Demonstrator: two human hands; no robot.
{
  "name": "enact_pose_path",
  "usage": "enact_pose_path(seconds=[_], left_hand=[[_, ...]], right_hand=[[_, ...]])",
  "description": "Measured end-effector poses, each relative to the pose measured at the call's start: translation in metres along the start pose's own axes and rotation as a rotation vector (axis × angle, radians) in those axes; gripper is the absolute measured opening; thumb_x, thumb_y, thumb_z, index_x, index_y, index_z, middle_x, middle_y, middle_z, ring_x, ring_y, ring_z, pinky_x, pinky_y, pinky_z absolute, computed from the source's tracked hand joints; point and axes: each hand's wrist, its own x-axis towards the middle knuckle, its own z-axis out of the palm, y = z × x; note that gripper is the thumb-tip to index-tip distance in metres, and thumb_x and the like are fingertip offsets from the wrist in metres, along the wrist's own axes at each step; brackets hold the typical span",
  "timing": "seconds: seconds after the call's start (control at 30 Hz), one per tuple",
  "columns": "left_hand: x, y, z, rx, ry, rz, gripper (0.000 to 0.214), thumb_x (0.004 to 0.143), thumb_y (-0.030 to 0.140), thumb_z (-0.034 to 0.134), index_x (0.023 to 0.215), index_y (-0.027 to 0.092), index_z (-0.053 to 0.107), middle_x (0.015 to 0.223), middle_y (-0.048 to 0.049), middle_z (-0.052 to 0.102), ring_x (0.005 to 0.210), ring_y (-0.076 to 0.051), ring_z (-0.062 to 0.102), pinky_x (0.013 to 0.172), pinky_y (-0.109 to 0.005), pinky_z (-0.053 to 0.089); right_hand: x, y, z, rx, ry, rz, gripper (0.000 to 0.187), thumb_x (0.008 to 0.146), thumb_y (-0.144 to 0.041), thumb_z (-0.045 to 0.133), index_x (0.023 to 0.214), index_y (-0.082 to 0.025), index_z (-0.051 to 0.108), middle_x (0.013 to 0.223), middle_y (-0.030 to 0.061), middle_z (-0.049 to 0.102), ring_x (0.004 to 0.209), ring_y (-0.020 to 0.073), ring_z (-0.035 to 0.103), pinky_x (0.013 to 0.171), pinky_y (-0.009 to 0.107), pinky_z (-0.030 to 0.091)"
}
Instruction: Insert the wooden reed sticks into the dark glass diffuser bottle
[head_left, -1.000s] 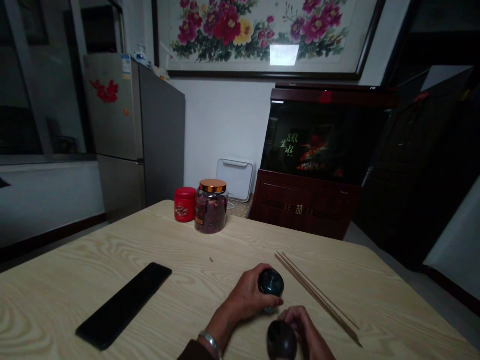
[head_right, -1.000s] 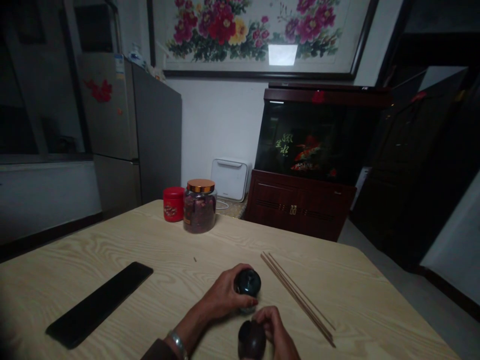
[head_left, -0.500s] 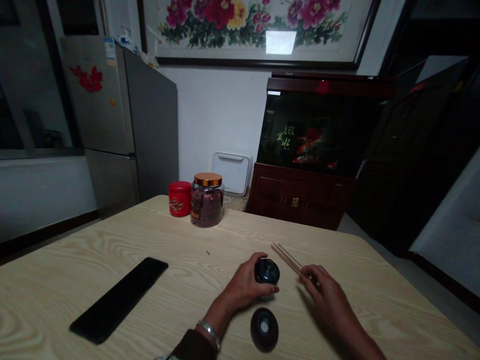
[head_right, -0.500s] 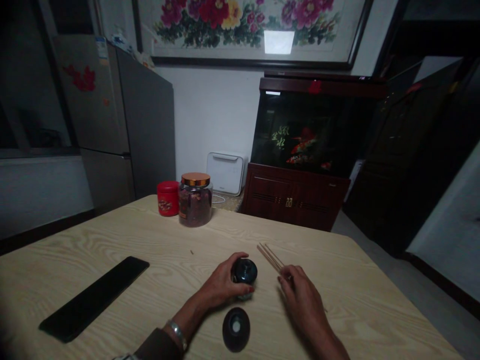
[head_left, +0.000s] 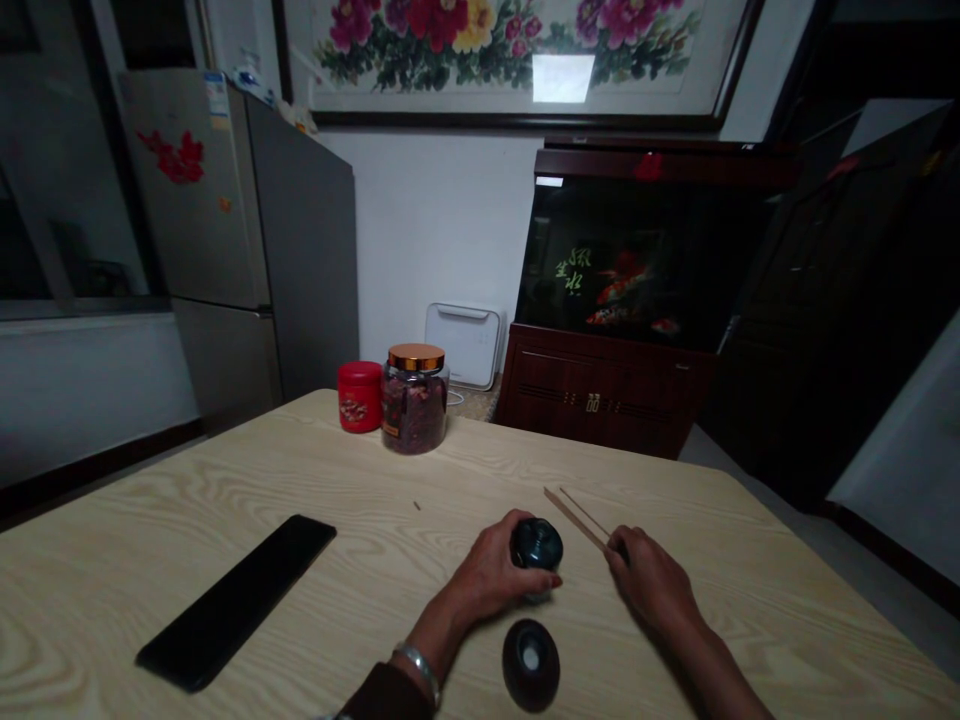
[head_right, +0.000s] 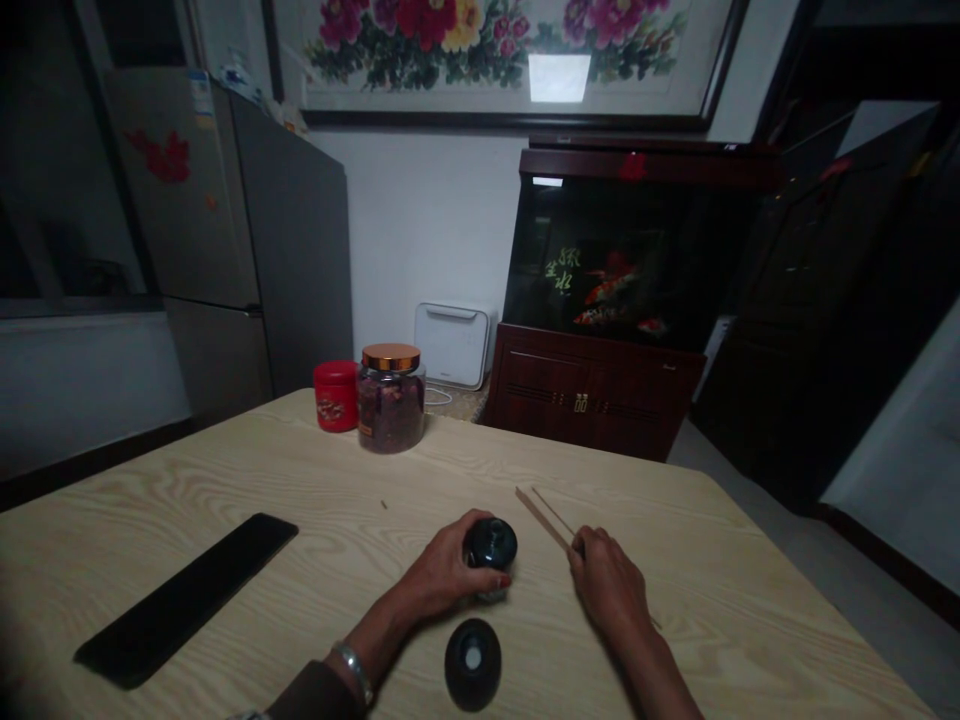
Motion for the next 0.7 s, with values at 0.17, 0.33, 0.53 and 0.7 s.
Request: enact_pose_path(seconds=[0.17,0.33,0.53,0.7], left_hand=[[0.001,-0.002,0.000,0.015,0.009,0.006,0.063,0.058,0.036,0.085,0.113,0.018,0.060,0.096,-0.0039,0.068,0.088,-0.021,0.061,0.075,-0.027,0.047],[0.002,-0.004,0.001,-0.020,0.000,0.002,0.063,0.058,0.036,0.086,0.112,0.018,0.059,0.097,-0.0041,0.068,0.088,-0.021,0.062,0.073,-0.027,0.047],[0.001,-0.003,0.000,-0.015,0.006,0.000,0.066,0.057,0.038,0.086,0.113,0.017,0.059,0.097,-0.0050,0.068,0.088,-0.021,0.062,0.074,-0.027,0.047],[0.001,-0.001,0.001,0.005,0.009,0.002,0.066,0.058,0.038,0.086,0.114,0.017,0.060,0.096,-0.0045,0.068,0.088,-0.021,0.062,0.077,-0.028,0.048]], right_hand=[[0.015,0.012,0.004,0.147,-0.102,0.049,0.009,0.082,-0.024,0.052,0.077,-0.022,0.059,0.079,0.0034,0.067,0.074,0.0192,0.059,0.062,0.027,0.034],[0.026,0.018,0.010,0.230,-0.126,0.020,0.005,0.075,-0.021,0.055,0.073,-0.022,0.059,0.073,0.0006,0.067,0.068,0.0163,0.058,0.061,0.026,0.035],[0.028,0.024,0.013,0.360,-0.115,-0.009,0.009,0.074,-0.029,0.057,0.074,-0.021,0.062,0.069,-0.0003,0.066,0.066,0.0160,0.058,0.060,0.025,0.040],[0.031,0.007,-0.029,0.859,0.064,0.113,0.024,0.071,-0.041,0.065,0.078,-0.018,0.065,0.070,0.0027,0.064,0.065,0.0174,0.057,0.058,0.028,0.043]])
